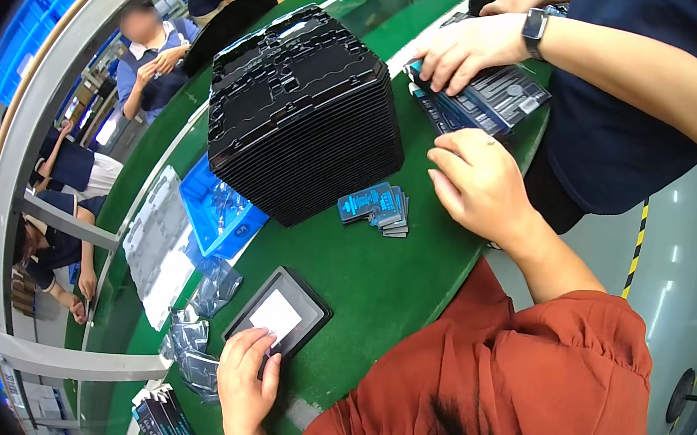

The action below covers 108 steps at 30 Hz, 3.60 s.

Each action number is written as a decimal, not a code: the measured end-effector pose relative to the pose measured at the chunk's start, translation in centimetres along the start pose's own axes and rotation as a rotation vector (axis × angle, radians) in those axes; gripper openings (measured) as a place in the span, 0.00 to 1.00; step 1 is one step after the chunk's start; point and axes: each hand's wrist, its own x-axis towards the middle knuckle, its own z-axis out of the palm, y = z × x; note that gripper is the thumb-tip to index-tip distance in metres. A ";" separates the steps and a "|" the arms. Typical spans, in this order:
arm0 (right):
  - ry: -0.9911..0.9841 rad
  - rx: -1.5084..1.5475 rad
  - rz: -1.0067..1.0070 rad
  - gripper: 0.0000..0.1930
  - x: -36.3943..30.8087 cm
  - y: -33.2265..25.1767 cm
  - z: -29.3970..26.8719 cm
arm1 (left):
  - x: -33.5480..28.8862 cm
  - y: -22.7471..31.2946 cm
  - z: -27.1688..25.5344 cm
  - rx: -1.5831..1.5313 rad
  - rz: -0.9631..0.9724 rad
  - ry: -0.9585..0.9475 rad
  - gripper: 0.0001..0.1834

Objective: The person repeatedly opens small retail boxes, removes the electronic components and plastic bags inside, and places the items into a blue bin. The person then closes the empty boxes and stacks them on the table. This process is repeated for multiple units throughout the video.

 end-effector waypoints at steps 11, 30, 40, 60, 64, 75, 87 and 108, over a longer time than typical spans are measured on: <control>0.062 -0.397 0.544 0.36 -1.5 6.3 -0.7 | -0.1 0.5 0.3 0.003 0.002 -0.027 0.13; 0.113 0.422 -0.028 0.37 0.8 -8.6 0.4 | 0.4 3.7 0.7 -1.086 -0.228 0.148 0.30; -0.217 0.661 -0.378 0.36 0.2 -13.2 3.8 | -0.7 1.8 1.6 -1.510 -0.483 0.699 0.25; 0.009 0.793 1.089 0.33 -2.1 13.0 0.3 | -2.6 3.2 -1.8 -0.003 -0.534 -0.164 0.28; -0.022 0.798 1.111 0.30 -2.4 15.9 0.2 | -0.2 5.2 -2.4 0.404 -0.201 0.008 0.27; 0.066 1.037 1.124 0.26 -3.4 16.5 1.5 | 21.8 10.0 9.9 -1.216 -0.278 -0.512 0.39; 0.219 0.974 0.975 0.25 -3.0 10.4 1.6 | 30.4 14.6 19.0 -1.562 -0.232 -0.263 0.30; 0.007 1.049 -0.081 0.41 -0.7 -4.3 0.9 | 12.8 9.4 -2.1 -1.359 -0.472 0.243 0.43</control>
